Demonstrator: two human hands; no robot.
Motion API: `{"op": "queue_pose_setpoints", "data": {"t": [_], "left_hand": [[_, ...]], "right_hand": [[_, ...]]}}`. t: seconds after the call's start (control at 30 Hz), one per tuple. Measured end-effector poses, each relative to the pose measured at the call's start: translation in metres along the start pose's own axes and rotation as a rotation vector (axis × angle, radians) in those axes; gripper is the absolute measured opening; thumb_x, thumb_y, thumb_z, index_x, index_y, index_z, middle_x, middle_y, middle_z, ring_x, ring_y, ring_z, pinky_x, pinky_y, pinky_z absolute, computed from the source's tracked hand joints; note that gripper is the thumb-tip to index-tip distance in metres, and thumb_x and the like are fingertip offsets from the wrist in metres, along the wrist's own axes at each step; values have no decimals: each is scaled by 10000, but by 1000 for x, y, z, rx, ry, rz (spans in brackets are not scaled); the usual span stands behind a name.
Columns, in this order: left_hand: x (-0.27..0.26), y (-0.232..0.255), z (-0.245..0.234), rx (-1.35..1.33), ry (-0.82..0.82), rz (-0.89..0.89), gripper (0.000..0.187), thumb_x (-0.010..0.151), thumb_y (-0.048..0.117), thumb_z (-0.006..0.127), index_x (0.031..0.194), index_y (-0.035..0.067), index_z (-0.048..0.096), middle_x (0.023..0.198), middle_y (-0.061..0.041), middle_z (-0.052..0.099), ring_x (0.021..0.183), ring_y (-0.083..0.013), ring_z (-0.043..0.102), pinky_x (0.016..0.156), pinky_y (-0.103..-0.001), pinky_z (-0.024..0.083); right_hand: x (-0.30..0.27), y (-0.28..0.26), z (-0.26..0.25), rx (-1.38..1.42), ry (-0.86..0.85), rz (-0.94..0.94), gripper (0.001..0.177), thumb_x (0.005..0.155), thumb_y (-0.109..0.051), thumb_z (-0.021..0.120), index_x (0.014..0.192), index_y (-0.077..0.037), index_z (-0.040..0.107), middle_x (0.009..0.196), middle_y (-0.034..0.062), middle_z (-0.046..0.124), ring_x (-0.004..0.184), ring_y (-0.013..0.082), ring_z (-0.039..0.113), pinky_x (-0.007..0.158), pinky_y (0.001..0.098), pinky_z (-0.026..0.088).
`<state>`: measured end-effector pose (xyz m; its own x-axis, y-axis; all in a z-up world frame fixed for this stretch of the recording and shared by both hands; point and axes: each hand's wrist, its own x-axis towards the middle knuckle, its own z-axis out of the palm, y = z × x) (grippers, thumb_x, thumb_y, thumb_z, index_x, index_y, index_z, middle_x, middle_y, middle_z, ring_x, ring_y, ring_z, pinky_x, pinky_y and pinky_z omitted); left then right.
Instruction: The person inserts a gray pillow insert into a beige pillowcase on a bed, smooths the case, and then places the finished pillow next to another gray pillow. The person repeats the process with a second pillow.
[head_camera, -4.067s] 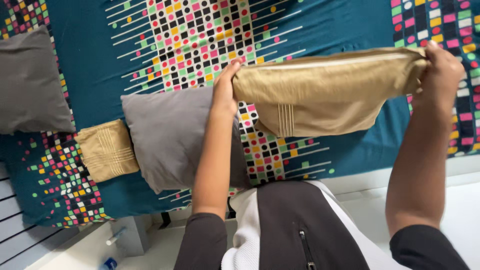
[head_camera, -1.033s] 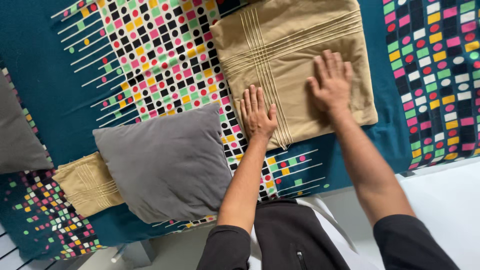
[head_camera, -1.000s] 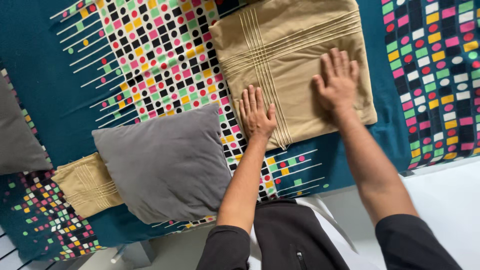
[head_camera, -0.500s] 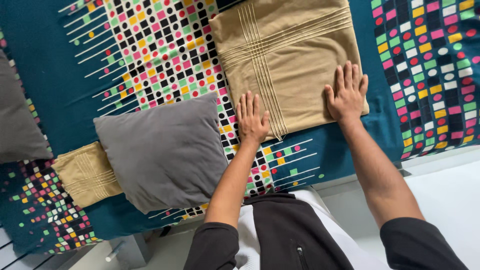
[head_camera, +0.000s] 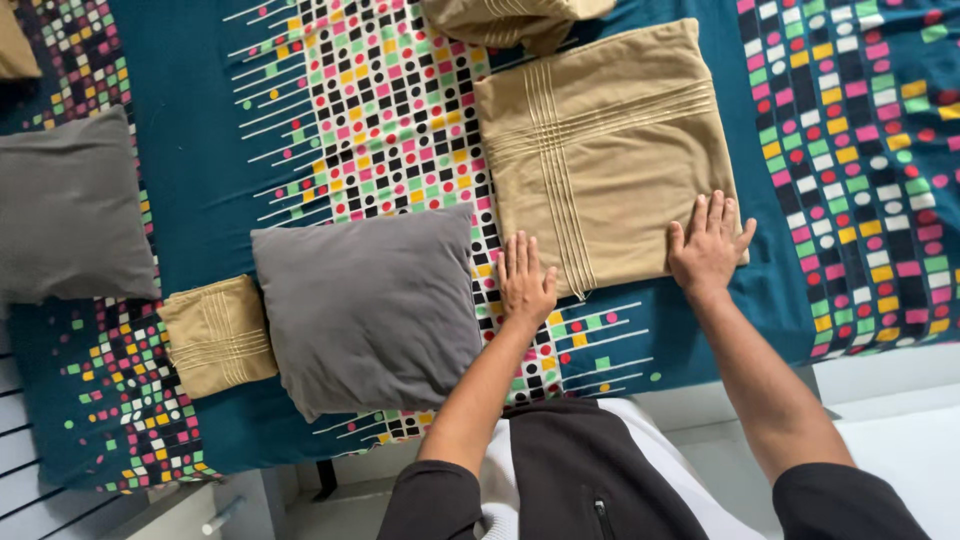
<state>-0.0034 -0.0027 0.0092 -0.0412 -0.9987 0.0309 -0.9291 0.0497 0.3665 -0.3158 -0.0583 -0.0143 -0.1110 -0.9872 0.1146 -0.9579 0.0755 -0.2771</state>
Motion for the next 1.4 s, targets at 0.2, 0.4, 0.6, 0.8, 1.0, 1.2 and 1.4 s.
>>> {"op": "queue_pose_setpoints", "data": {"t": [0.2, 0.4, 0.6, 0.8, 1.0, 1.2, 1.4], "left_hand": [[66, -6, 3, -70, 42, -15, 733, 970, 370, 532, 1586, 27, 332, 1698, -164, 244, 1586, -325, 178, 1286, -514, 119], [155, -22, 19, -26, 74, 64, 679, 980, 286, 512, 1592, 44, 343, 1689, -142, 253, 1584, -314, 193, 1282, -525, 133], [236, -32, 41, 1, 126, 187, 658, 982, 219, 518, 1595, 47, 353, 1698, -126, 269, 1589, -297, 209, 1290, -540, 131], [289, -39, 39, 32, -62, 118, 738, 916, 313, 558, 1578, 73, 336, 1677, -105, 270, 1585, -289, 191, 1305, -525, 100], [303, -55, 24, 57, -1, 109, 731, 974, 410, 528, 1610, 114, 324, 1704, -129, 211, 1592, -280, 161, 1308, -475, 102], [309, -54, 22, 81, 29, 57, 724, 1006, 470, 479, 1610, 100, 329, 1703, -124, 249, 1596, -285, 200, 1322, -489, 113], [315, -67, 25, 152, 105, -56, 754, 1030, 598, 393, 1578, 82, 349, 1685, -105, 293, 1587, -282, 224, 1298, -576, 95]], "right_hand": [[41, -40, 25, 32, 33, -52, 700, 1095, -528, 469, 1605, -48, 464, 1694, 205, 358, 1582, 362, 277, 1255, 603, 76], [118, -109, 44, 117, 6, -332, 675, 1071, -501, 514, 1589, -70, 471, 1676, 190, 372, 1563, 349, 285, 1261, 543, 135], [181, -159, 57, 127, -68, -508, 627, 1065, -428, 531, 1595, -102, 449, 1692, 143, 350, 1587, 308, 276, 1286, 533, 143], [223, -173, 65, 126, -133, -543, 681, 1014, -447, 544, 1592, -99, 453, 1691, 151, 347, 1578, 308, 260, 1275, 534, 150], [264, -139, 69, 66, -109, -499, 724, 1043, -572, 551, 1604, -124, 455, 1689, 128, 362, 1565, 287, 284, 1267, 527, 152], [295, -70, 43, 175, -167, -221, 773, 1063, -565, 485, 1657, -87, 359, 1735, 163, 254, 1606, 334, 175, 1283, 543, 93], [299, -64, 36, 107, -226, -75, 822, 1044, -577, 426, 1656, -47, 285, 1742, 138, 185, 1610, 293, 91, 1270, 539, 18]]}}
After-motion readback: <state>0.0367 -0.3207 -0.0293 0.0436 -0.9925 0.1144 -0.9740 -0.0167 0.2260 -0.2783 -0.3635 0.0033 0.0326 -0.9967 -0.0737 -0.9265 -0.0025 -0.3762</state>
